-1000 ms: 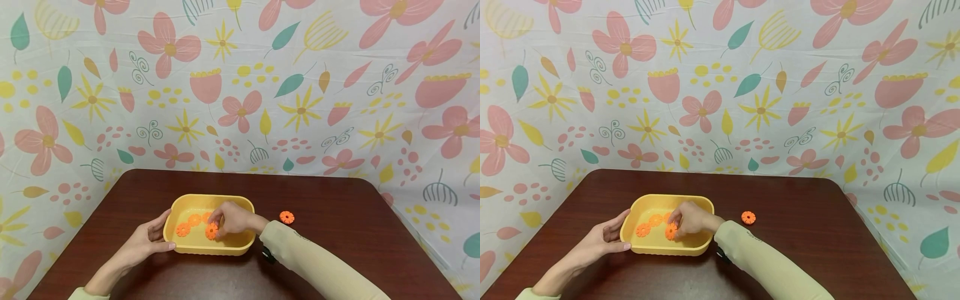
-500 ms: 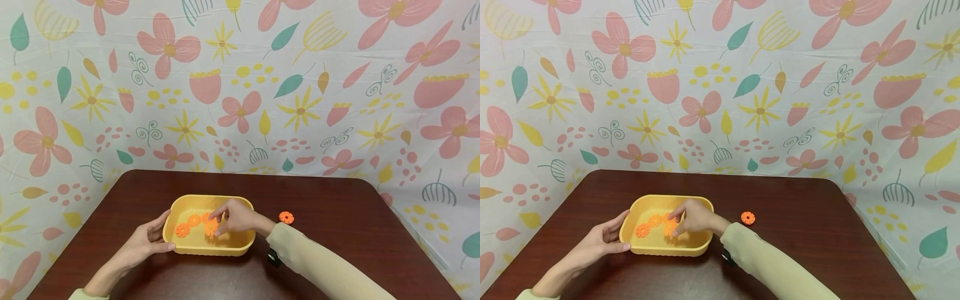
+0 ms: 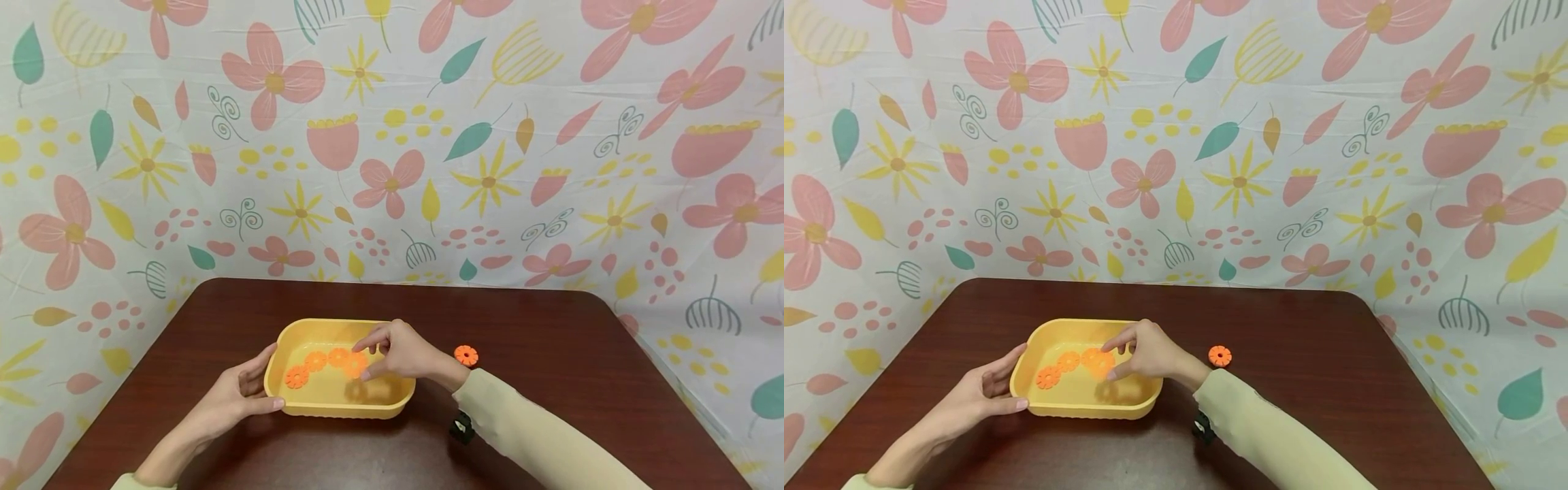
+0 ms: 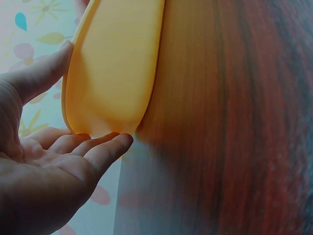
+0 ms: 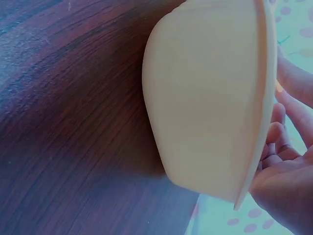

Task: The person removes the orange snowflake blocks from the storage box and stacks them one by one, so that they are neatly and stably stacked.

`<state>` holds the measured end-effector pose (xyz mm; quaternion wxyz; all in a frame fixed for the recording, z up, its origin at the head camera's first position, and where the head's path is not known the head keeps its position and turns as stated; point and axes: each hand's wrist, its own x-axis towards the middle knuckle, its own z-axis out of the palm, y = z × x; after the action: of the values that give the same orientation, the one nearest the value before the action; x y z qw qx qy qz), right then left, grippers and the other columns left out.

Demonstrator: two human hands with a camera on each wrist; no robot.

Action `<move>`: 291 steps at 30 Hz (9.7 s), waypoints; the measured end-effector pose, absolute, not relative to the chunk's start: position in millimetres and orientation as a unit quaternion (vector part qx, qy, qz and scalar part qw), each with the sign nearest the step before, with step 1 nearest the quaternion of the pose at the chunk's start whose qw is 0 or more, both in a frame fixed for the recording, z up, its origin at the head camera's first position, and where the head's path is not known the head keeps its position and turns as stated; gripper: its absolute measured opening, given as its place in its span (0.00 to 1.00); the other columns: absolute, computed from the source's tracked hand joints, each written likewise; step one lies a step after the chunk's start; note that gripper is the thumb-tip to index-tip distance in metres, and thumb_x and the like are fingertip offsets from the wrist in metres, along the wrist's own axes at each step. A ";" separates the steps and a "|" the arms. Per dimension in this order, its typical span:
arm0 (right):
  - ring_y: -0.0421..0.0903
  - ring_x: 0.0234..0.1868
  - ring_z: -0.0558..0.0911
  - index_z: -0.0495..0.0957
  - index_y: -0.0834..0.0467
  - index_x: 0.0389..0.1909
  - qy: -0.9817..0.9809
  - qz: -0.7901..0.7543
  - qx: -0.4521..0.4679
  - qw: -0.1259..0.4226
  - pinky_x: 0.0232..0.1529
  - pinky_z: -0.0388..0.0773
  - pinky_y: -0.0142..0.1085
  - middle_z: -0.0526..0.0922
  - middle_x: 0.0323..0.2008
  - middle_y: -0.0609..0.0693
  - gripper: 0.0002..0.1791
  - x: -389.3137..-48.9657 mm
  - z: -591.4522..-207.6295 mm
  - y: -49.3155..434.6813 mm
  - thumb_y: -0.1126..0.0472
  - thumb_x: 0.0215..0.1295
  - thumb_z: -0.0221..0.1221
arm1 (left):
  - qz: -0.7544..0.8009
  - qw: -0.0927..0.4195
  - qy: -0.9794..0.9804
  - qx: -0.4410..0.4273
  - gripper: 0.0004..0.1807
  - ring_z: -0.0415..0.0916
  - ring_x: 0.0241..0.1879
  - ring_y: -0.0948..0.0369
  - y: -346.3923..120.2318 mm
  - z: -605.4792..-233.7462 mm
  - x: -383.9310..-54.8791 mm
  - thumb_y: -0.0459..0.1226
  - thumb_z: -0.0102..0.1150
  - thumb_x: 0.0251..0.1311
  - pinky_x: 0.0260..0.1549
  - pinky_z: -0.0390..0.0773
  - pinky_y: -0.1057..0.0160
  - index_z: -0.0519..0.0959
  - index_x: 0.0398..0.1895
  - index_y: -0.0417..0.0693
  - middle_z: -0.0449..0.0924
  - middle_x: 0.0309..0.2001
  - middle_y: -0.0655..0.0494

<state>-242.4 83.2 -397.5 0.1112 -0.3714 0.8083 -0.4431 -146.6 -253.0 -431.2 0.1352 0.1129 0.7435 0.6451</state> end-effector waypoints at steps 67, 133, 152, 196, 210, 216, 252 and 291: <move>0.52 0.35 0.71 0.90 0.57 0.52 0.868 -0.460 -0.183 0.039 0.30 0.68 0.34 0.76 0.33 0.61 0.21 -242.1 -424.9 261.9 0.61 0.57 0.79 | 0.647 0.132 0.740 0.123 0.55 0.61 0.74 0.35 -251.0 -431.0 -145.1 0.30 0.72 0.64 0.55 0.80 0.63 0.45 0.86 0.39 0.47 0.82 0.38; 0.51 0.32 0.70 0.88 0.64 0.55 0.888 -0.417 -0.187 0.050 0.29 0.64 0.34 0.71 0.26 0.52 0.25 -258.2 -445.4 278.5 0.61 0.56 0.80 | 0.654 0.129 0.732 0.141 0.54 0.63 0.73 0.36 -252.0 -432.6 -146.7 0.28 0.71 0.64 0.55 0.81 0.61 0.45 0.85 0.38 0.49 0.82 0.36; 0.49 0.33 0.71 0.90 0.61 0.51 0.885 -0.401 -0.233 0.037 0.29 0.67 0.33 0.78 0.29 0.52 0.21 -244.2 -414.4 241.9 0.60 0.57 0.79 | 0.648 0.130 0.740 0.127 0.55 0.62 0.73 0.35 -252.0 -431.3 -146.5 0.29 0.72 0.63 0.54 0.81 0.62 0.45 0.85 0.38 0.48 0.82 0.37; 0.36 0.19 0.57 0.89 0.64 0.50 0.845 -0.345 -0.390 0.118 0.30 0.63 0.29 0.62 0.16 0.43 0.19 -262.8 -416.5 50.3 0.67 0.57 0.78 | 0.645 0.133 0.742 0.124 0.55 0.58 0.75 0.35 -253.6 -432.2 -150.1 0.30 0.72 0.64 0.56 0.80 0.63 0.45 0.85 0.37 0.46 0.83 0.37; 0.35 0.16 0.60 0.84 0.62 0.62 0.864 -0.325 -0.351 0.156 0.24 0.61 0.27 0.62 0.12 0.40 0.31 -272.9 -429.8 36.8 0.65 0.55 0.80 | 0.648 0.132 0.740 0.126 0.55 0.59 0.75 0.35 -253.5 -432.3 -150.6 0.29 0.73 0.63 0.56 0.80 0.63 0.45 0.85 0.36 0.46 0.82 0.37; 0.36 0.17 0.64 0.82 0.62 0.64 0.870 -0.310 -0.349 0.158 0.25 0.63 0.28 0.64 0.13 0.41 0.32 -272.1 -431.4 33.6 0.64 0.58 0.78 | 0.650 0.136 0.737 0.122 0.55 0.59 0.75 0.35 -253.1 -430.9 -150.1 0.29 0.72 0.64 0.56 0.80 0.63 0.44 0.85 0.37 0.45 0.83 0.37; 0.36 0.16 0.61 0.89 0.61 0.48 0.859 -0.331 -0.350 0.173 0.22 0.61 0.27 0.65 0.13 0.41 0.20 -268.3 -431.5 33.9 0.71 0.52 0.79 | 0.651 0.138 0.738 0.112 0.55 0.61 0.74 0.36 -252.2 -429.5 -149.0 0.30 0.73 0.64 0.56 0.80 0.63 0.45 0.86 0.38 0.46 0.83 0.38; 0.43 0.34 0.78 0.87 0.61 0.43 0.836 -0.347 -0.382 0.189 0.37 0.75 0.30 0.83 0.33 0.50 0.21 -267.7 -425.8 35.3 0.75 0.47 0.80 | 0.647 0.135 0.742 0.115 0.55 0.60 0.75 0.35 -252.7 -430.7 -148.5 0.30 0.73 0.64 0.55 0.80 0.63 0.45 0.85 0.38 0.46 0.83 0.38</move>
<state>-267.7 35.3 -425.8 0.1894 -0.3819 0.8356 -0.3465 -148.5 -252.7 -430.7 0.1351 0.1155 0.7416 0.6469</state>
